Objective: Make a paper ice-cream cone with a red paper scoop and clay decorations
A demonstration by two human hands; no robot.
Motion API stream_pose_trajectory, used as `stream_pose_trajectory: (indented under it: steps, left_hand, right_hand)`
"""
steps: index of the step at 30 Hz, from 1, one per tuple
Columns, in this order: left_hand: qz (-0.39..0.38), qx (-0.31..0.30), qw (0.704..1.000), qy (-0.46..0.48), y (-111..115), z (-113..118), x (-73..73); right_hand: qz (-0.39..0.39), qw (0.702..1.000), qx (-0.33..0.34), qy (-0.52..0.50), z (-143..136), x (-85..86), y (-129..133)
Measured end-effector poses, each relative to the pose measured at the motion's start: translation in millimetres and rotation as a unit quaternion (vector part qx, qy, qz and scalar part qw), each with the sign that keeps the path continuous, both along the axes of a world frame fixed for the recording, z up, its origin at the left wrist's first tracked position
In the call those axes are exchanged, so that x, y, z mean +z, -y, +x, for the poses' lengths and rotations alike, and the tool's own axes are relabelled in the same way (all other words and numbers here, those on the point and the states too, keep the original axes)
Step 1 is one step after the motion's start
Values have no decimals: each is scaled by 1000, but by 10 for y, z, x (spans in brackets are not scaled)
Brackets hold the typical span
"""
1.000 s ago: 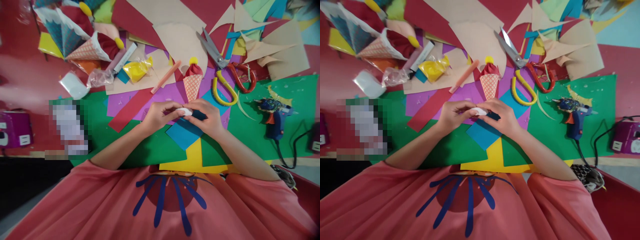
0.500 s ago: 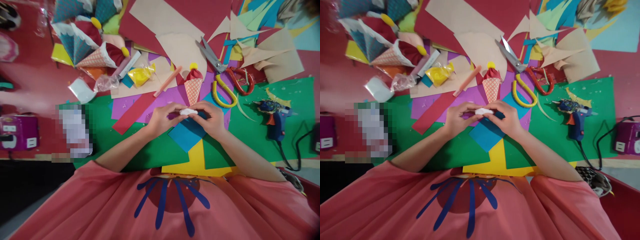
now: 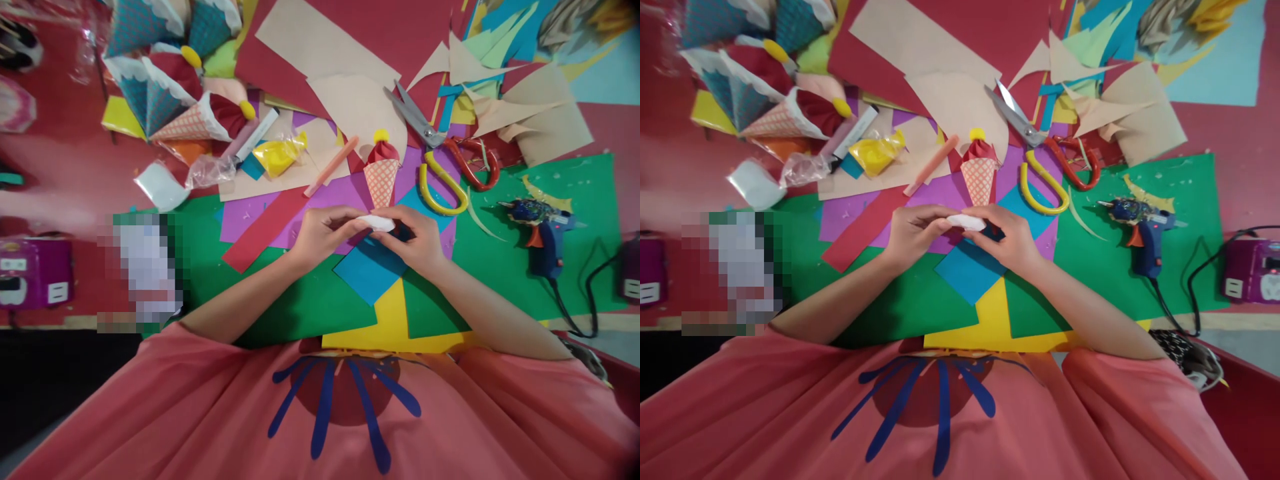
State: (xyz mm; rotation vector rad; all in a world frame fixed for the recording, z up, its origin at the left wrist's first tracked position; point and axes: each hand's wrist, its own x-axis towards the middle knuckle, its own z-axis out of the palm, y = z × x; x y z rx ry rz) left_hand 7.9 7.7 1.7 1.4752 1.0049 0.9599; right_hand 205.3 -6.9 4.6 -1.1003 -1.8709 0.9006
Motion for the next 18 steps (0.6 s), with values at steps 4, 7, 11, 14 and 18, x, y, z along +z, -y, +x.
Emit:
stream_pose_trajectory:
  steps: [4,7,11,14,18]
  left_hand:
    - [17,-41,999,-10,27,-26,-22]
    - [56,-34,997,-39,44,-35,-29]
    - [93,-16,994,-53,36,-32,0]
    - [106,6,993,-59,22,-32,29]
    - [134,-14,987,-92,21,-57,40]
  right_hand:
    - [-7,1000,-3,4,30,20,-4]
    - [-3,1000,6,-2,39,18,-6]
    - [-3,1000,5,-1,20,-16,12]
    - [-7,1000,10,-15,9,-52,22]
    - [29,999,20,-16,20,-42,9]
